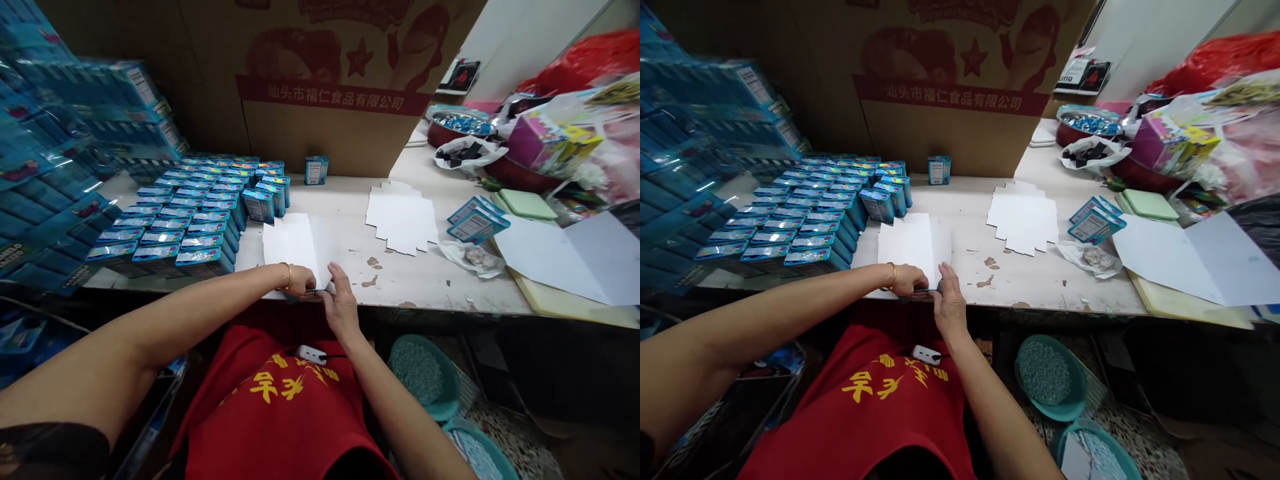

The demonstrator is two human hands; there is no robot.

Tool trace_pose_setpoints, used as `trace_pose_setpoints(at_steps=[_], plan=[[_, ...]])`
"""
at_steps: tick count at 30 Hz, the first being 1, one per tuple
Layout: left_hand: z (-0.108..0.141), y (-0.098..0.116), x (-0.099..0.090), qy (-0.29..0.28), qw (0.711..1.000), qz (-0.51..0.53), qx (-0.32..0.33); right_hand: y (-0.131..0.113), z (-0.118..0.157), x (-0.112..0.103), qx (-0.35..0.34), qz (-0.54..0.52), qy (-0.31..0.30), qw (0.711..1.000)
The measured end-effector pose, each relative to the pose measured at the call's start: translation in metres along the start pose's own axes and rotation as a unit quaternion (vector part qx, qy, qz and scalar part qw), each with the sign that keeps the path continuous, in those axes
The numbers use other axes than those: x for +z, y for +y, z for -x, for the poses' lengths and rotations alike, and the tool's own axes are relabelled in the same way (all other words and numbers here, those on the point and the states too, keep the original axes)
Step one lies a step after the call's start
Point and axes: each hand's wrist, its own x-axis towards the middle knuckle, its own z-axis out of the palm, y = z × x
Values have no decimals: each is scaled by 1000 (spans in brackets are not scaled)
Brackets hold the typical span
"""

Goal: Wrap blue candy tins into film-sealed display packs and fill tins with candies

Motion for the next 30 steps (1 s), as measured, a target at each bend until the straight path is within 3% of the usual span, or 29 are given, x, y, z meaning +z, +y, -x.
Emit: trace_pose_setpoints(at_steps=[4,6,7,9,11,13,14,16,19,22,25,27,30], plan=[[13,8,10,0,1000,24,-5,-16,-10,-34,-34,39,-28,998],[26,7,11,38,998,40,6,-34,-24,-47,-81,94,-42,991],[33,2,9,82,995,48,5,-44,-31,-49,-114,128,-70,983],[44,-14,3,234,970,61,-30,-63,-38,-41,-180,198,-163,950],[48,-39,-3,401,908,64,-106,-74,-33,-23,-209,267,-247,908],[45,-65,-5,488,848,87,-187,-77,-14,-1,-214,325,-281,877],[40,-77,-5,490,834,124,-221,-77,-1,9,-220,343,-287,867],[28,-95,1,441,827,230,-261,-77,20,19,-235,353,-309,851],[14,-106,17,376,827,336,-250,-88,25,13,-224,303,-397,837],[10,-103,33,377,832,349,-209,-100,-19,-3,-191,251,-423,849],[16,-96,40,393,832,350,-172,-89,-80,-5,-123,312,-347,876],[20,-91,40,401,835,341,-158,-71,-103,5,-110,359,-363,853],[23,-86,37,403,843,322,-151,-46,-105,22,-120,378,-427,812]])
